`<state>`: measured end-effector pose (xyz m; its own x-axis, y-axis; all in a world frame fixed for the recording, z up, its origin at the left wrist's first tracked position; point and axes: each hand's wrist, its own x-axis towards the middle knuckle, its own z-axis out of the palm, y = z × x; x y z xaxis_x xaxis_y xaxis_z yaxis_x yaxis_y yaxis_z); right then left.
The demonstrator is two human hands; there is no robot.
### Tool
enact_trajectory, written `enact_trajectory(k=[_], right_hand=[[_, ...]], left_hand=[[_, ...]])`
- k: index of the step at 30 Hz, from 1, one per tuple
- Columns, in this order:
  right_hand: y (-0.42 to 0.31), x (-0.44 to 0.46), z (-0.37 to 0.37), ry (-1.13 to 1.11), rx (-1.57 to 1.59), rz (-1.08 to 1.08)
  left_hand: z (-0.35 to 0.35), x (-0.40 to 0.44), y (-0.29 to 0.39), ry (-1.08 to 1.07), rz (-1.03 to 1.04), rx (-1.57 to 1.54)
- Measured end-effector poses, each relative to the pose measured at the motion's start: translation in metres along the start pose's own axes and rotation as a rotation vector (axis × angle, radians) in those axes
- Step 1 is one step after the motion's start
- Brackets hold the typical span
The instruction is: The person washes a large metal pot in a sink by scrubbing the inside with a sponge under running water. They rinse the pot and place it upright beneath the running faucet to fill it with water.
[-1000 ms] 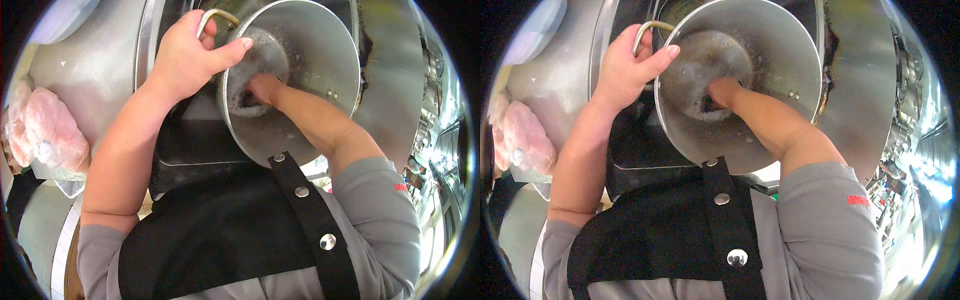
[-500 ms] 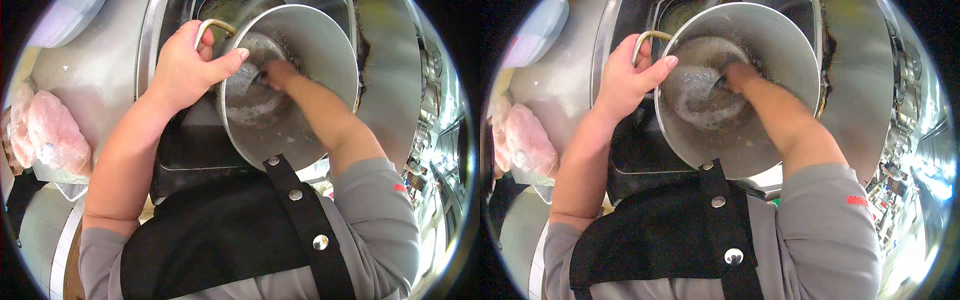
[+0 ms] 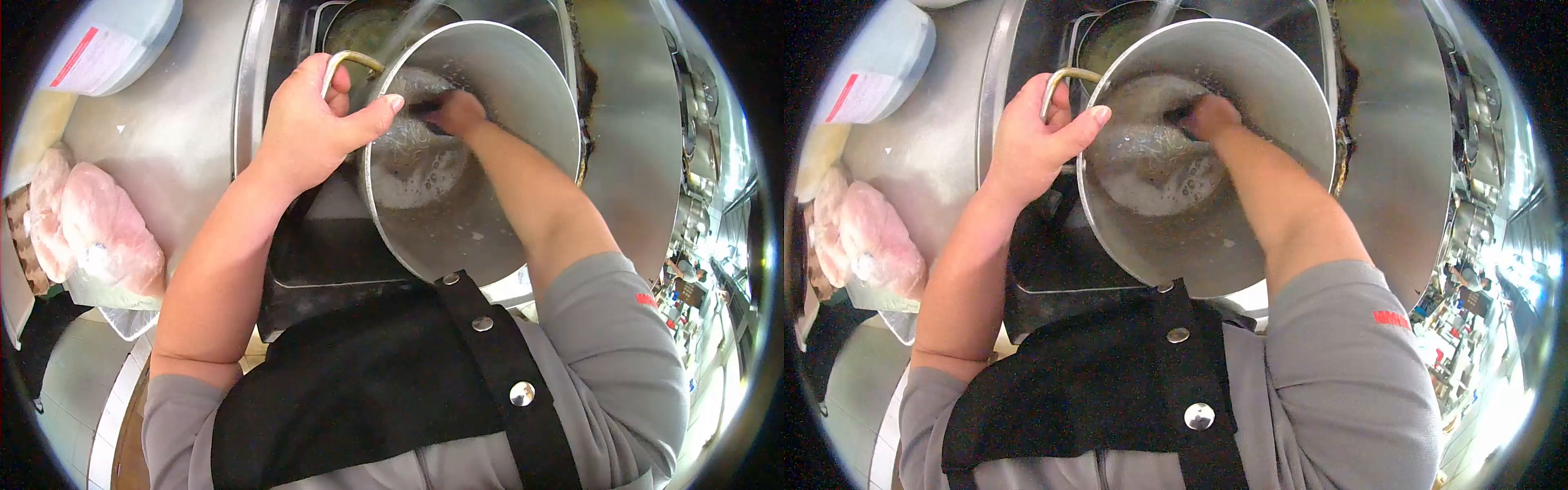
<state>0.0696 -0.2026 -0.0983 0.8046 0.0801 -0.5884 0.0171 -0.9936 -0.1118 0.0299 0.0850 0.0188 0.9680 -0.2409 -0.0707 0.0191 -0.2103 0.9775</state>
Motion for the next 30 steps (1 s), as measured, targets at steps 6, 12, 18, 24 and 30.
enact_trajectory(k=[6,12,18,24,30], right_hand=[[-0.088,-0.006,0.081,-0.054,0.091,-0.164],[0.016,0.02,0.023,0.015,0.114,0.03],[-0.081,0.059,0.035,0.107,0.122,-0.048],[-0.059,-0.029,0.11,-0.233,-0.101,-0.386],[0.002,-0.007,-0.004,0.249,-0.169,-0.009]], left_hand=[[0.003,0.0,-0.004,0.002,-0.044,-0.059],[0.0,-0.003,0.008,0.019,-0.038,-0.057],[0.003,0.004,-0.001,0.027,-0.038,-0.032],[0.004,0.001,0.007,0.027,-0.058,-0.097],[-0.003,0.001,0.007,-0.009,-0.082,-0.052]])
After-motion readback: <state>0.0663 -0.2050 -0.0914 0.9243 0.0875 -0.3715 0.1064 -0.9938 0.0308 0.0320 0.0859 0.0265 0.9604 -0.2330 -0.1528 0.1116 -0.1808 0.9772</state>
